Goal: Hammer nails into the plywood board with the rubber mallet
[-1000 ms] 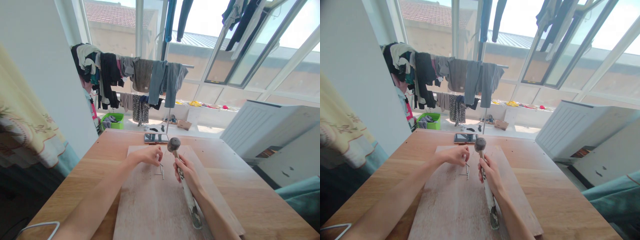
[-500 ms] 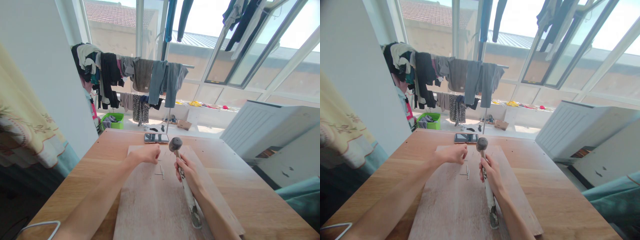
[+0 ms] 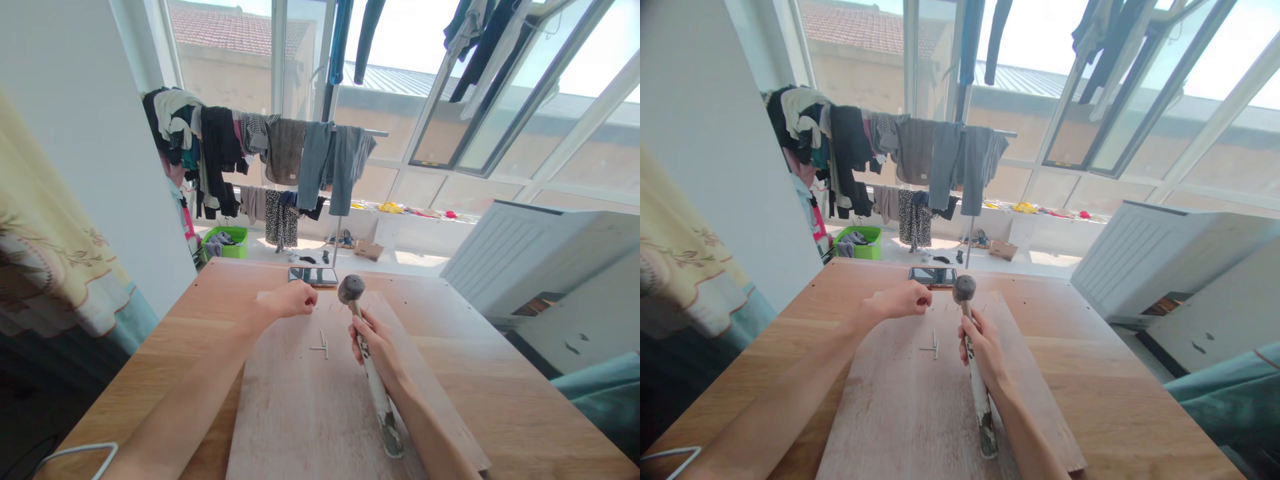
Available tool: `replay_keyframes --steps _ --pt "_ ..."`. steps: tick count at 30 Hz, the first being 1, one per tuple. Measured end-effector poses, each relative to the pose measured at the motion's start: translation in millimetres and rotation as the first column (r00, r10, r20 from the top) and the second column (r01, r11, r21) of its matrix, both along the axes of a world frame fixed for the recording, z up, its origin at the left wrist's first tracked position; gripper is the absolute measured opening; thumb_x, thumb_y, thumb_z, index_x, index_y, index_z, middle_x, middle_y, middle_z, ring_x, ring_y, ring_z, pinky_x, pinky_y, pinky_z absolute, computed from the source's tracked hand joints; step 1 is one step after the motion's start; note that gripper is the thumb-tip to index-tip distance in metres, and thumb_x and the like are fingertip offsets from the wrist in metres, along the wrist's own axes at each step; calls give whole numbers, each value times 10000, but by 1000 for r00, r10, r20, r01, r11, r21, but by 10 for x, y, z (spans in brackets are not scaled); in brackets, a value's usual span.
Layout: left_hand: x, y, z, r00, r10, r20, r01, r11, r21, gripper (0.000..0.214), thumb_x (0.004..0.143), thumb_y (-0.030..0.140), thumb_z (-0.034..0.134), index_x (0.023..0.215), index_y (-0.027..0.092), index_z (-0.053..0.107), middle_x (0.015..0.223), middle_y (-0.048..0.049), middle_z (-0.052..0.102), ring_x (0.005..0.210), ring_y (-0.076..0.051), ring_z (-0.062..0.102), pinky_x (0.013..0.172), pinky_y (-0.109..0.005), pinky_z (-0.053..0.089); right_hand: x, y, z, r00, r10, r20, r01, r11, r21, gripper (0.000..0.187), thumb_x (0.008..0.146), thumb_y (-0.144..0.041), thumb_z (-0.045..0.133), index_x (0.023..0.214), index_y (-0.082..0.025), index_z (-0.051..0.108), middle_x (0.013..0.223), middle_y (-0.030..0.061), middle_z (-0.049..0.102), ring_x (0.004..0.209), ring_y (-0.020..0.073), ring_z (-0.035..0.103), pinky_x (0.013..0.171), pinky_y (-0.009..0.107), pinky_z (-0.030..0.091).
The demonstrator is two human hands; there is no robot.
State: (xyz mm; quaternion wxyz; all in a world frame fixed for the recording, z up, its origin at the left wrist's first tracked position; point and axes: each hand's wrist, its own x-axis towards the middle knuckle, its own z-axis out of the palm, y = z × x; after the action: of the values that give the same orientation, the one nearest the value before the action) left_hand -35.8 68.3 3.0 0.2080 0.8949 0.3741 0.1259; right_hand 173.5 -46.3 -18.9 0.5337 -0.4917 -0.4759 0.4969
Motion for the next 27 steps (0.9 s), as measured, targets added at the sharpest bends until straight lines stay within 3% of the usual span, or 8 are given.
replay_keyframes --steps 6,12,15,18,27 --pt "38 39 -64 994 -35 105 34 999 16 146 692 71 635 720 168 740 746 -24 681 689 -154 592 662 -227 440 -6 -5 5 1000 17 5 -17 1000 3 338 795 -510 672 833 -191 570 627 -71 551 311 46 452 274 174 333" --pt "107 75 -346 961 22 275 -13 999 -33 192 795 105 581 912 135 731 872 -51 728 772 -141 645 727 -223 499 -15 -27 39 1000 21 2 -21 1000 8 325 796 -502 669 835 -198 560 630 -70 555 312 50 454 279 177 328" --pt "87 88 -443 924 73 375 -21 990 -140 243 796 172 628 1024 131 703 850 -45 738 755 -142 660 701 -225 505 -42 -41 48 1000 25 -8 -25 1000 13 323 795 -500 668 848 -199 563 629 -75 545 315 46 453 283 172 318" --pt "64 98 -469 882 112 458 0 971 -237 313 737 172 676 1047 134 689 804 -31 736 734 -147 663 685 -229 496 -90 -46 37 998 52 -31 -52 998 19 295 811 -476 648 894 -203 573 634 -85 525 327 43 459 291 162 322" --pt "68 74 -436 865 135 484 -1 964 -267 253 705 167 661 954 133 691 810 -22 728 734 -152 661 658 -222 485 -168 -42 -36 978 200 -61 -200 980 4 268 852 -465 619 903 -207 566 680 -81 540 329 33 454 293 155 328"
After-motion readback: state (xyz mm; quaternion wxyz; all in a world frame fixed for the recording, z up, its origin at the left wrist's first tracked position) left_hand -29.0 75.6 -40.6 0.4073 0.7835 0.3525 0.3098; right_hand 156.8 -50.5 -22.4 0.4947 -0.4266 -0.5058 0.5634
